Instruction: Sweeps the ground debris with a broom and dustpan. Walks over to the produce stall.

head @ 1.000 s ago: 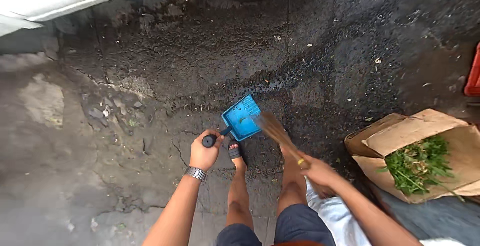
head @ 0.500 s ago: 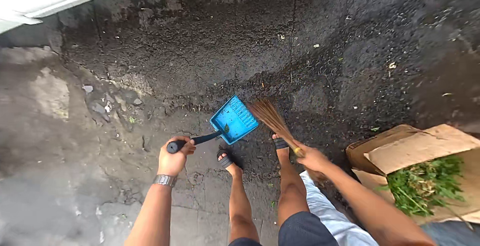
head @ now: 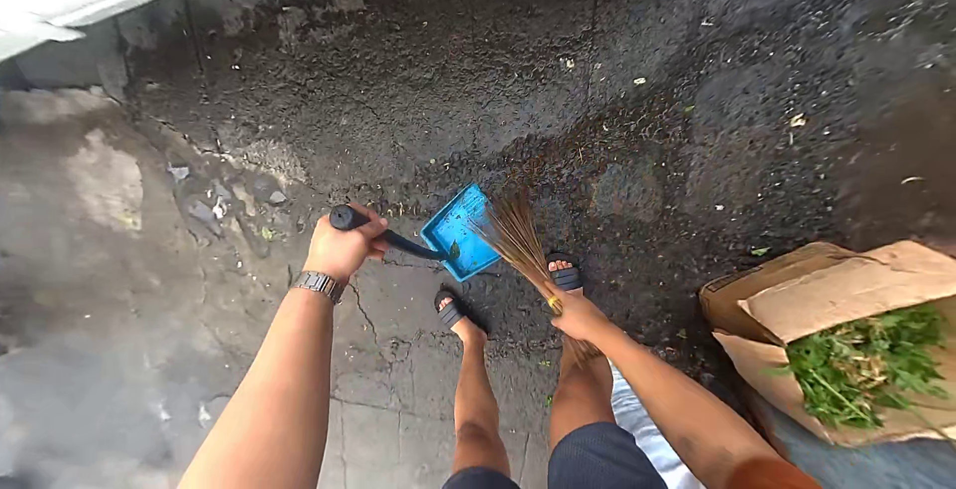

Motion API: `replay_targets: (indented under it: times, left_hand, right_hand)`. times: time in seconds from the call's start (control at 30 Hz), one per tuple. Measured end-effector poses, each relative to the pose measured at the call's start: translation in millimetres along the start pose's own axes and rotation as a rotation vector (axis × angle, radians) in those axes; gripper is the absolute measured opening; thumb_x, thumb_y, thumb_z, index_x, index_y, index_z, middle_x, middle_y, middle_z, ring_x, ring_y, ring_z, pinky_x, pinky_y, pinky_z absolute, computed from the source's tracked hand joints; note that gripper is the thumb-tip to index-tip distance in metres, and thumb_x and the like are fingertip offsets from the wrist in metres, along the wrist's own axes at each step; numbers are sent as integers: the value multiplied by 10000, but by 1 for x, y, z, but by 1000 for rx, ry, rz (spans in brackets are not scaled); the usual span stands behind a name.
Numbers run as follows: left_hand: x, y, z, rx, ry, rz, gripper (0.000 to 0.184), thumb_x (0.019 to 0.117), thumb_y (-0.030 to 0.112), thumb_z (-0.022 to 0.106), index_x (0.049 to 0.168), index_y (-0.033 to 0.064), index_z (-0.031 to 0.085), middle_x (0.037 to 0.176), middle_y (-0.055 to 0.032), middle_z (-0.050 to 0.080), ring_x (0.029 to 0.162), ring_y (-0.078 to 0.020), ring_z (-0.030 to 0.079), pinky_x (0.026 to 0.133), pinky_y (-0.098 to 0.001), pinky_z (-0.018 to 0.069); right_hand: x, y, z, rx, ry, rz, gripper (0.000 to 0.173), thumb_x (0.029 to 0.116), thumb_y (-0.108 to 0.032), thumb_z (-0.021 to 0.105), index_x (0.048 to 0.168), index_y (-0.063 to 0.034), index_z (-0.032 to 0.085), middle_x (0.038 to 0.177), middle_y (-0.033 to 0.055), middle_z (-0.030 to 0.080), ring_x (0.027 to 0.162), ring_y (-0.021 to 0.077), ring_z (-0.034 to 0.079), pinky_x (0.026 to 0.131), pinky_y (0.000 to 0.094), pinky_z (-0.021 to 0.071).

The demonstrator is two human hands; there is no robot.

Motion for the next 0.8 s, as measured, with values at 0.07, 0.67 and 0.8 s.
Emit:
replay_targets:
  times: [0.07,0.67,0.8]
  left_hand:
    - [7,-5,-1,-7,-6,-10,160,1012,176,663,1101,43,657,897,-128,749,708,-217,752,679,-399,654]
    - [-110,-224,-85,-300,78,226,220,931,177,715,1085,22,690,1207,-137,719,966,-273,750,858,-463,651]
    - [-150,-303,-169,-357,177,267,218,919,200,726,1051,31,685,1304,-179,683,967,-330,755,807,-479,665]
  right_hand:
    - [-50,20,-33,79,58,36,914,882,-302,752,1637,-398,244,1361,208,630,1208,424,627,988,666,495]
    - [-84,-69,-58,117,118,-83,889,874,-242,802,1625,-294,329,1439,212,573,1246,401,607,1018,656,492]
    - [6,-128,-83,254,309,34,882,905,-235,746,1645,-229,266,1450,251,545,1281,418,571,1032,643,469]
Point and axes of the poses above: each hand's wrist, its own x-axis towards the middle knuckle, its own z-axis out of the palm, y = z × x, the point moved 1 cm from there along x, towards the middle knuckle
